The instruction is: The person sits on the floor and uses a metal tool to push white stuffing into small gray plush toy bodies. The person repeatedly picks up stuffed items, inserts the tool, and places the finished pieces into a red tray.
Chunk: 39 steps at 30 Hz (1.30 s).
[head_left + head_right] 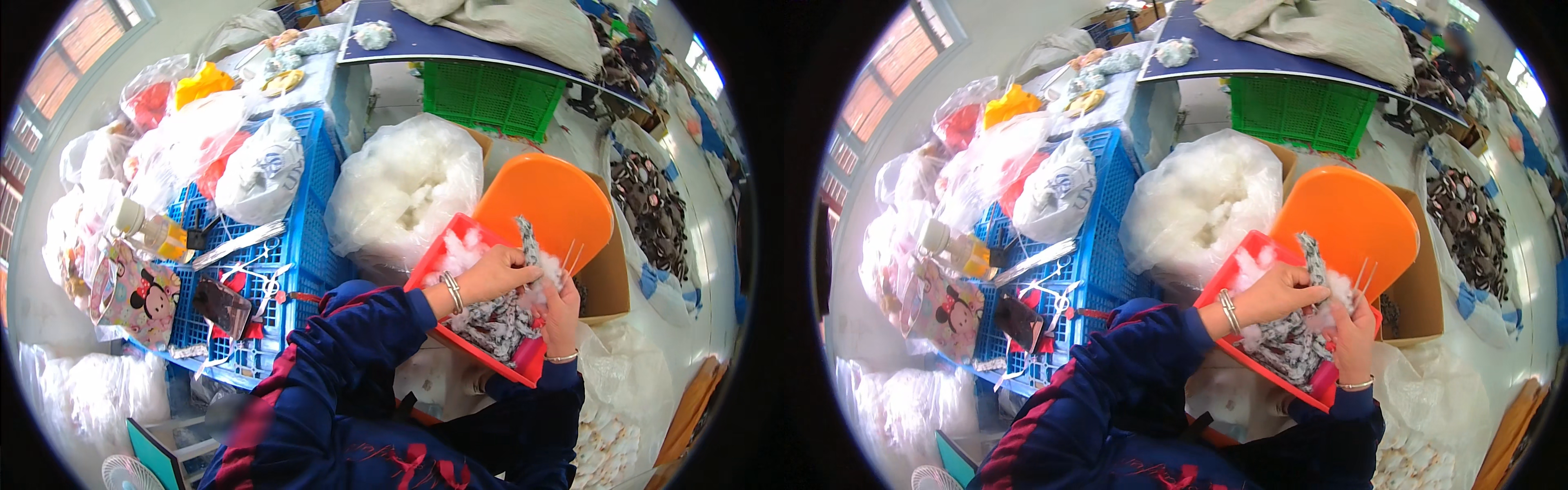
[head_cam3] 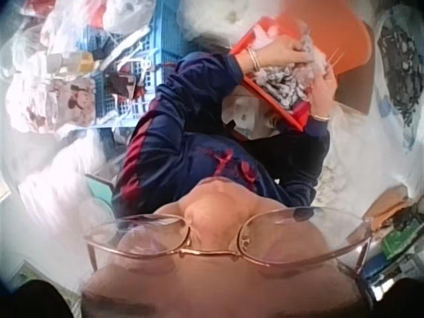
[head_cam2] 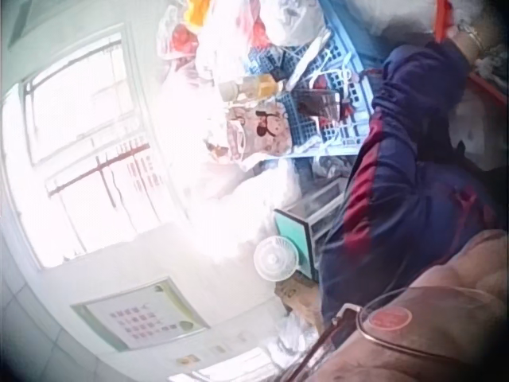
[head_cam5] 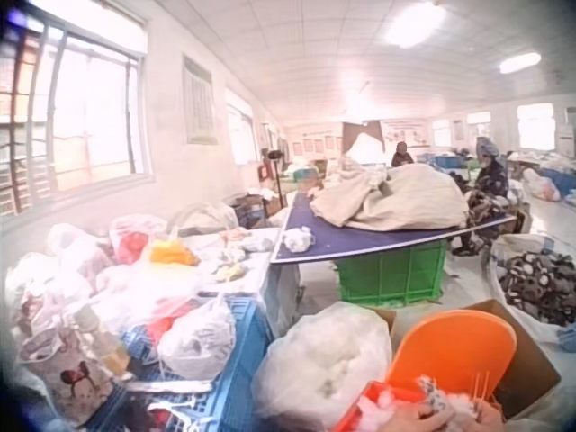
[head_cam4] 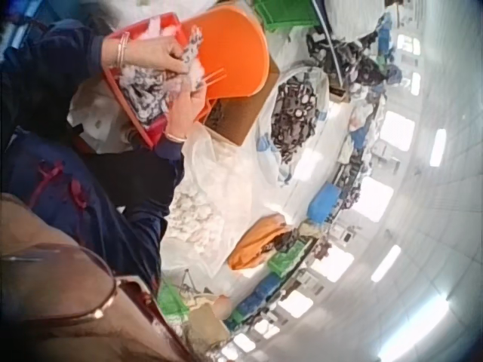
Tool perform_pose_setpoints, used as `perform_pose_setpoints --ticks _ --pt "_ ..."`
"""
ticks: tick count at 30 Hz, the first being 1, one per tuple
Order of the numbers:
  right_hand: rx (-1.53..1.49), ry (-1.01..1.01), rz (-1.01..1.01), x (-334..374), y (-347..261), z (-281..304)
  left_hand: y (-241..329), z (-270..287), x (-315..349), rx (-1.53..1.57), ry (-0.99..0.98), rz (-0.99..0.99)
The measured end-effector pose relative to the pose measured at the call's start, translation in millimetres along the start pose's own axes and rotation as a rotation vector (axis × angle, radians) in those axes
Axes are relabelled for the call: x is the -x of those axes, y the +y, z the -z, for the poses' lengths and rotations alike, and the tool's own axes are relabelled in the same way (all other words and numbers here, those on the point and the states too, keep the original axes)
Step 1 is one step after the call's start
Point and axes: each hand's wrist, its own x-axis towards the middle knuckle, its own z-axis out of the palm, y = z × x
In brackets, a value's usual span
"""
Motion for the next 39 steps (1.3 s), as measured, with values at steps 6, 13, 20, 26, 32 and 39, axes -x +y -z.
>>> perform_pose_setpoints --ticks 6,13,20,26,32,39 --pt "0.109 -0.037 0.031 -3 9 -2 0 6 7 -0.077 -0.153 -0.111" --pt "0.133 -0.084 0.067 -5 10 -3 -4 11 0 0.017 0.008 -0.098" --pt "0.137 -0.110 0.058 -7 4 5 0 20 3 -0.051 0.055 -0.066" --pt "0.539 -0.063 0.251 -9 -4 27 11 32 8 -0.254 0.065 -0.076" --pt "0.636 -0.173 0.289 1 -11 23 21 36 11 -0.293 0.037 -0.086" --pt "0.786 -0.149 0.416 2 -17 16 15 38 9 -0.288 -0.043 -0.131"
